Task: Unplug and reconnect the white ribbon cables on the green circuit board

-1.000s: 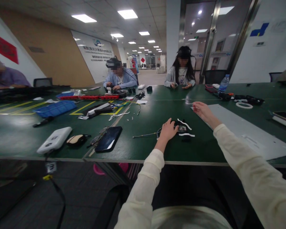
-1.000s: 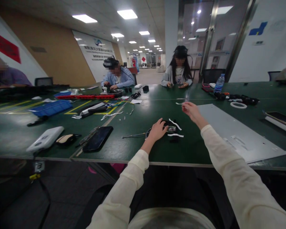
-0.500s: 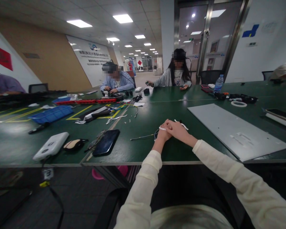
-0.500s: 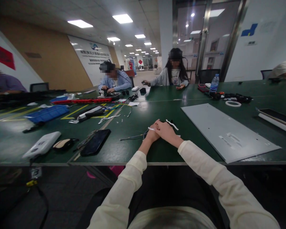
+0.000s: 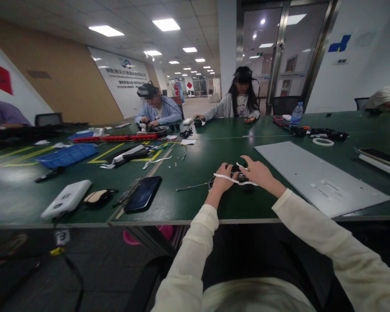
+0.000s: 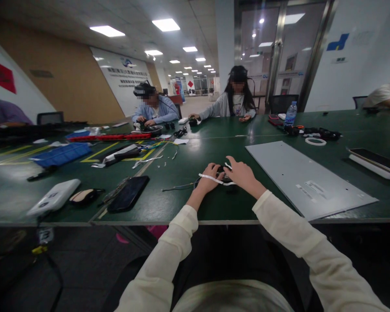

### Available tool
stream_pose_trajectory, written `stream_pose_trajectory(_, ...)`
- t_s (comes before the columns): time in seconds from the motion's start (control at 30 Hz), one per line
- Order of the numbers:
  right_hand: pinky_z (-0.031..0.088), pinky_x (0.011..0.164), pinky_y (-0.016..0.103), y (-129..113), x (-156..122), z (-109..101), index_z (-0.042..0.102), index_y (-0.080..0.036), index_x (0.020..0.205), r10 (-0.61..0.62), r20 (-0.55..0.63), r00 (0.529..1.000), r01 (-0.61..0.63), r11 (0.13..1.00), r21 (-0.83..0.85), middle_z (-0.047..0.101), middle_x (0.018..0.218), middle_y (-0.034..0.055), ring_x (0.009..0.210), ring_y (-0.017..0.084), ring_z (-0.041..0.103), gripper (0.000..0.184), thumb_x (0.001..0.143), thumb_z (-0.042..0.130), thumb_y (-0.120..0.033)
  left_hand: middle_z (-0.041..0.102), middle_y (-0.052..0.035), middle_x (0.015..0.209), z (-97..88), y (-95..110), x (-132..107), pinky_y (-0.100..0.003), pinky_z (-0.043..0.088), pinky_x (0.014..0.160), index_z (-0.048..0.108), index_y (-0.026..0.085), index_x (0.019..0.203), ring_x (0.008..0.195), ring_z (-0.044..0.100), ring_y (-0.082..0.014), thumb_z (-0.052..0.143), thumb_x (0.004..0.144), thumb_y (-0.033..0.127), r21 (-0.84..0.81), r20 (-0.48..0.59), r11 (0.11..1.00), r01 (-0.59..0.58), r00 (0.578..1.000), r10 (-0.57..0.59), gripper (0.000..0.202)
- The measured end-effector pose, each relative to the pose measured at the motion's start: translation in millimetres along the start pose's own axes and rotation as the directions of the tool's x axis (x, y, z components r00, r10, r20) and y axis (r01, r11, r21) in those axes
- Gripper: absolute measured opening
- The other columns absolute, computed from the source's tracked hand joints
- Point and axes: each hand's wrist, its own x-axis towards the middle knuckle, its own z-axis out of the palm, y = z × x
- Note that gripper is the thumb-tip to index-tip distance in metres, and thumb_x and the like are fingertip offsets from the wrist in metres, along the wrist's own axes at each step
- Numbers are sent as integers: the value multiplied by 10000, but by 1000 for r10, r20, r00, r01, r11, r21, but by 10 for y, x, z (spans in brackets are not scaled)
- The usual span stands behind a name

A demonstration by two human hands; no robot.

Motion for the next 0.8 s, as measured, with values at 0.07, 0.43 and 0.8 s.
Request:
stream_pose_trajectory(0.07,482,769,331,305,78,-75,312,-210,1439,60,-20,998,-60,998,31,689,984,104,883,245,657,549,959,361,-473,541,-124,1217,-22,24,-4,-404,429,982,551,178,1203,1131,550,-245,454,924,431,3,14,1000,-1,1000,1,389)
stream_pose_trajectory(0.43,195,975,727,1719,36,351,437,-209,1380,539,43,841,-530,838,-133,309,1471,202,1356,438,239,623,928,247,-592,530,-95,1261,-86,56,-1,-454,381,1012,596,228,1177,1157,529,-256,365,940,518,35,96,999,23,995,-26,441)
stream_pose_trajectory(0.8,157,993,713,1754,50,452,429,-205,1388,525,-1,851,-517,838,-177,281,1481,214,1339,435,260,631,936,196,-578,512,-96,1107,-75,49,17,-412,427,917,610,243,1157,1049,528,-257,373,916,582,119,45,993,-5,999,-1,479)
